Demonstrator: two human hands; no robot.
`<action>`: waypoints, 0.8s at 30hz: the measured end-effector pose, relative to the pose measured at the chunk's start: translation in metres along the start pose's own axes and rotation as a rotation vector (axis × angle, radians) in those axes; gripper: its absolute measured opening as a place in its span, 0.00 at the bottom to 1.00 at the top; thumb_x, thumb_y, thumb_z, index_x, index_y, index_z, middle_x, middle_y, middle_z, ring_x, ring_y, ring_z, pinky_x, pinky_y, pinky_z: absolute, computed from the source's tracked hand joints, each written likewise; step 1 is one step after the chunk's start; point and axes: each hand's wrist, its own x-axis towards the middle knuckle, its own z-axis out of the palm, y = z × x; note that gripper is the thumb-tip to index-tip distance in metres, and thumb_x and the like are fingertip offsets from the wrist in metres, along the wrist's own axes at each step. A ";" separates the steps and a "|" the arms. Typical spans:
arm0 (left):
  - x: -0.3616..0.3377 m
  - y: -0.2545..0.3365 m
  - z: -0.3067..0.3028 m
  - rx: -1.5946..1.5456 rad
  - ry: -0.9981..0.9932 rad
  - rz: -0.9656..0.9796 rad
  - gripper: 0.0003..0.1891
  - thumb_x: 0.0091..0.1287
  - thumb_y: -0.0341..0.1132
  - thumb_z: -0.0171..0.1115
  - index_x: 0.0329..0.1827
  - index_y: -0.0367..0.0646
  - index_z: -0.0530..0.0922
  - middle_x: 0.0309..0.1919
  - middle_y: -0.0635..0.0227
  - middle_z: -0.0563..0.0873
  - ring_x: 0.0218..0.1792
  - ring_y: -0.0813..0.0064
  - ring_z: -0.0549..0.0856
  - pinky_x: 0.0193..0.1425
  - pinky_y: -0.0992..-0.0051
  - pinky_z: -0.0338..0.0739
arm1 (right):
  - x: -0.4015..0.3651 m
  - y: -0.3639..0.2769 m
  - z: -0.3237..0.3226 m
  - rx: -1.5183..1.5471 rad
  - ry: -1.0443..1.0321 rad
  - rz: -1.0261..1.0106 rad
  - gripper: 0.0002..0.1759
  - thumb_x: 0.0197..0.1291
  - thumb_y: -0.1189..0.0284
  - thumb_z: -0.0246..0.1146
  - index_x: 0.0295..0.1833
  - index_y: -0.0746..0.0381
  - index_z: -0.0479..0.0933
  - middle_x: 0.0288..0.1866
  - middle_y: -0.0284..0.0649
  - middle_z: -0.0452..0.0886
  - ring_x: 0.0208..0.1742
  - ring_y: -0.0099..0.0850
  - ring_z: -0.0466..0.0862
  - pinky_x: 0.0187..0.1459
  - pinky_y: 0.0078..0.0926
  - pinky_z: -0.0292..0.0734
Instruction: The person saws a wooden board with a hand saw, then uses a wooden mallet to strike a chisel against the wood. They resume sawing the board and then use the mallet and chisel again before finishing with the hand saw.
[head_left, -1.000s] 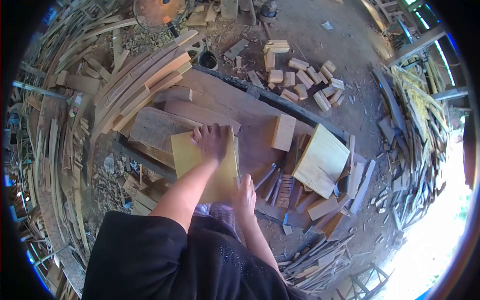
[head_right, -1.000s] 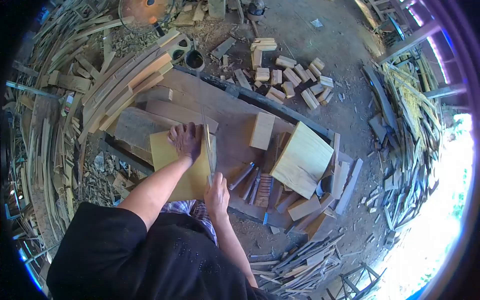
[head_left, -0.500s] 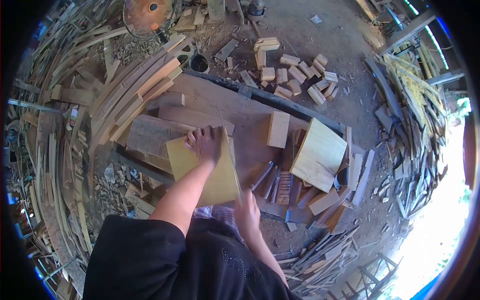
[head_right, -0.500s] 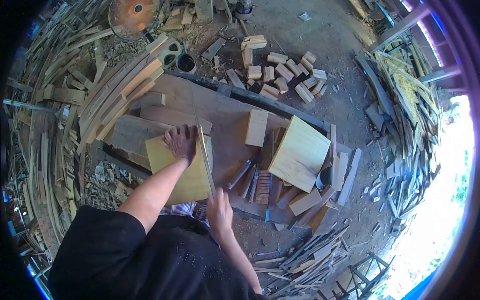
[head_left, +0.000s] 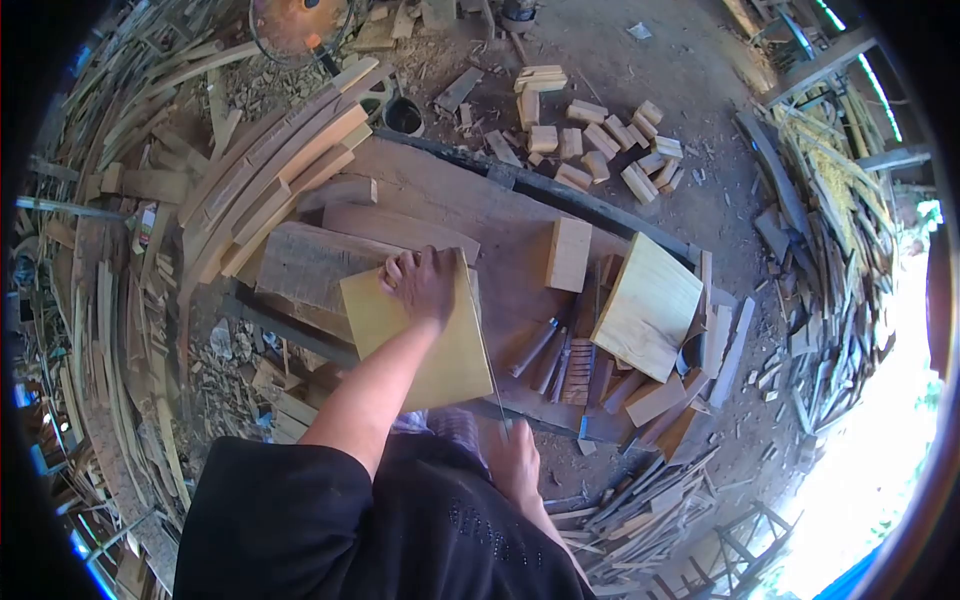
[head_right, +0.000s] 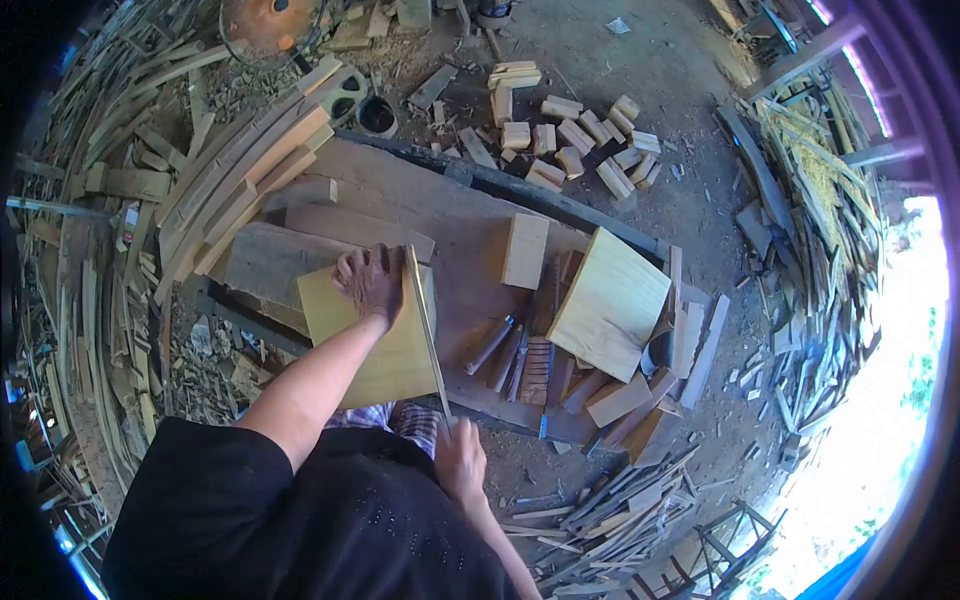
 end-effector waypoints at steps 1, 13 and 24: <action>0.000 -0.001 0.002 0.009 0.004 -0.014 0.21 0.71 0.58 0.46 0.45 0.54 0.81 0.48 0.61 0.79 0.62 0.57 0.66 0.66 0.48 0.50 | -0.007 0.010 0.000 -0.001 0.038 -0.010 0.11 0.62 0.71 0.63 0.41 0.64 0.68 0.36 0.55 0.76 0.35 0.59 0.78 0.34 0.53 0.75; -0.013 -0.031 -0.016 -0.048 0.105 0.174 0.20 0.71 0.56 0.47 0.47 0.54 0.81 0.49 0.63 0.78 0.54 0.56 0.72 0.60 0.48 0.58 | 0.092 -0.008 0.063 -0.003 0.177 -0.349 0.18 0.58 0.71 0.61 0.49 0.65 0.63 0.35 0.60 0.75 0.37 0.61 0.79 0.37 0.57 0.73; -0.005 -0.015 -0.029 -0.060 -0.045 0.014 0.21 0.71 0.53 0.46 0.42 0.51 0.86 0.50 0.56 0.79 0.57 0.49 0.70 0.62 0.44 0.56 | 0.081 -0.013 0.047 -0.045 -0.020 -0.263 0.20 0.63 0.69 0.60 0.54 0.69 0.65 0.40 0.62 0.77 0.43 0.62 0.78 0.44 0.53 0.74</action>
